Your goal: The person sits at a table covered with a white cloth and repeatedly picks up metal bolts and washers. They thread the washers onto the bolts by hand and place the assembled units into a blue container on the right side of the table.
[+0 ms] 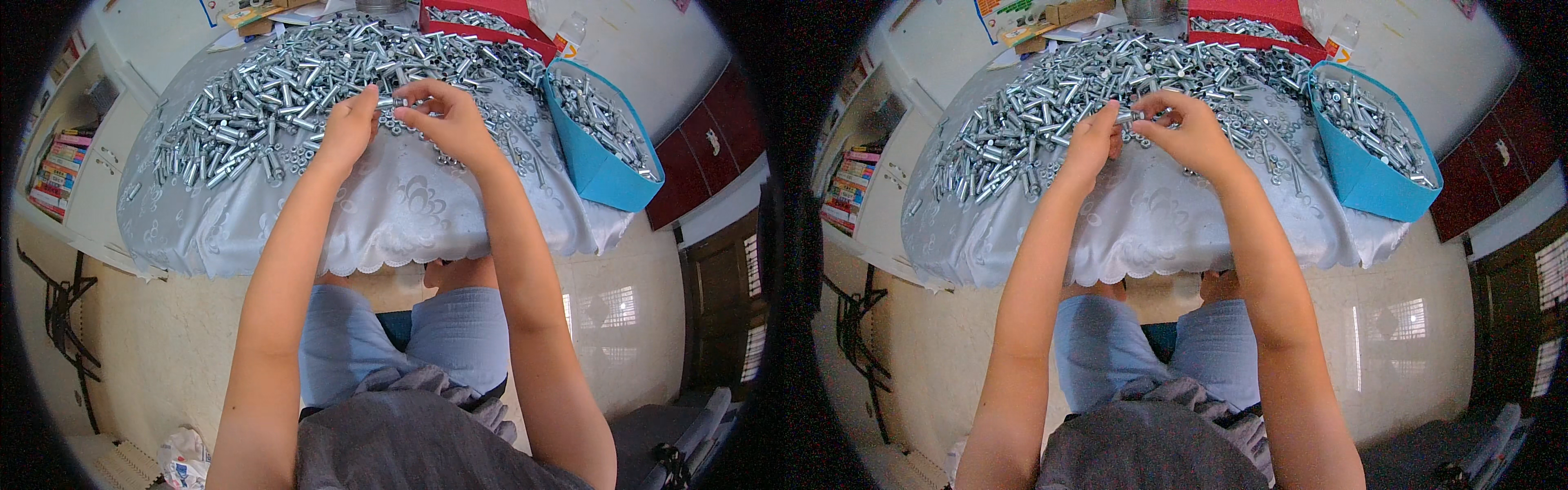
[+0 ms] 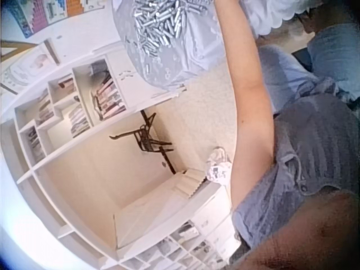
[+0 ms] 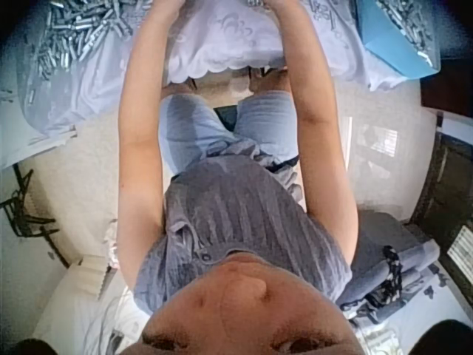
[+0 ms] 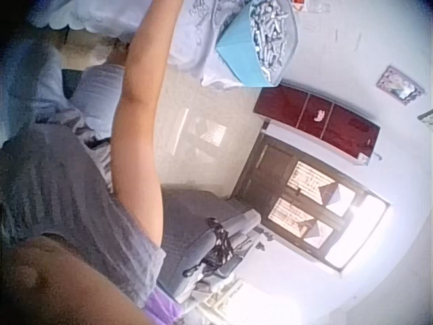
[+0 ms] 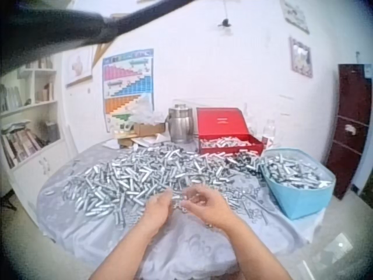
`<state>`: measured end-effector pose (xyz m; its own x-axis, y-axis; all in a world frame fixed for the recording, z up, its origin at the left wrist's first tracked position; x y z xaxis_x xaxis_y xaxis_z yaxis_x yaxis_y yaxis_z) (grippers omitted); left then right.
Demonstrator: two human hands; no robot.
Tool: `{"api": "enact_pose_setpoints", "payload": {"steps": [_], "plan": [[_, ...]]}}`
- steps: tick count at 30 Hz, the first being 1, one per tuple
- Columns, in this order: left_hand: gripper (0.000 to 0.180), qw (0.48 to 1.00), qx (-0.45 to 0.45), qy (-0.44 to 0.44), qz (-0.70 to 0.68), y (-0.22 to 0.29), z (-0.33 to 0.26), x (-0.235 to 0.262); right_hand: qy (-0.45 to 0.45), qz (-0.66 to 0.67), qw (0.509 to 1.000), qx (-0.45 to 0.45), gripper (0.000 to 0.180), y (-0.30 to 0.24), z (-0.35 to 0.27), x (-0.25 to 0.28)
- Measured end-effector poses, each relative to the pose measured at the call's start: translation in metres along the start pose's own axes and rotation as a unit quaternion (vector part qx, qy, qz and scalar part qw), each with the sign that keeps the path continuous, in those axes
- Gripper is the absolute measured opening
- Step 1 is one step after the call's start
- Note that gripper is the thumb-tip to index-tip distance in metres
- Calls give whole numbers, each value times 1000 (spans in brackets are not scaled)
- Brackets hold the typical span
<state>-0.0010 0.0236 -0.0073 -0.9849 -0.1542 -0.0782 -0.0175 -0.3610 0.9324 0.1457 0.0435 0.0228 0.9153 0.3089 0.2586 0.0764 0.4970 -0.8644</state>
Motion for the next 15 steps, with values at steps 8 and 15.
{"api": "enact_pose_setpoints", "payload": {"steps": [8, 15], "plan": [[38, 1000, 0, -16, 13, 4, -2, -2, 4, -1, 991, -132, 22, 0, -4, 6], [37, 999, -17, -20, 31, 8, -5, -4, -34, -60, 987, -144, 27, 16, 1, 10]]}}
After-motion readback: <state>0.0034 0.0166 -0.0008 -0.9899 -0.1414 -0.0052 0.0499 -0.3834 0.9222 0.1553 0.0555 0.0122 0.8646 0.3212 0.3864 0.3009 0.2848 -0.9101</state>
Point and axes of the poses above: each hand's wrist, its own z-axis towards the middle knuckle, its own x-axis out of the back of the hand, y = z × x, the point moved 3 cm from there along z, towards the middle knuckle, and after that the axes turned 15 degrees about -x, right-handed, at the moved point
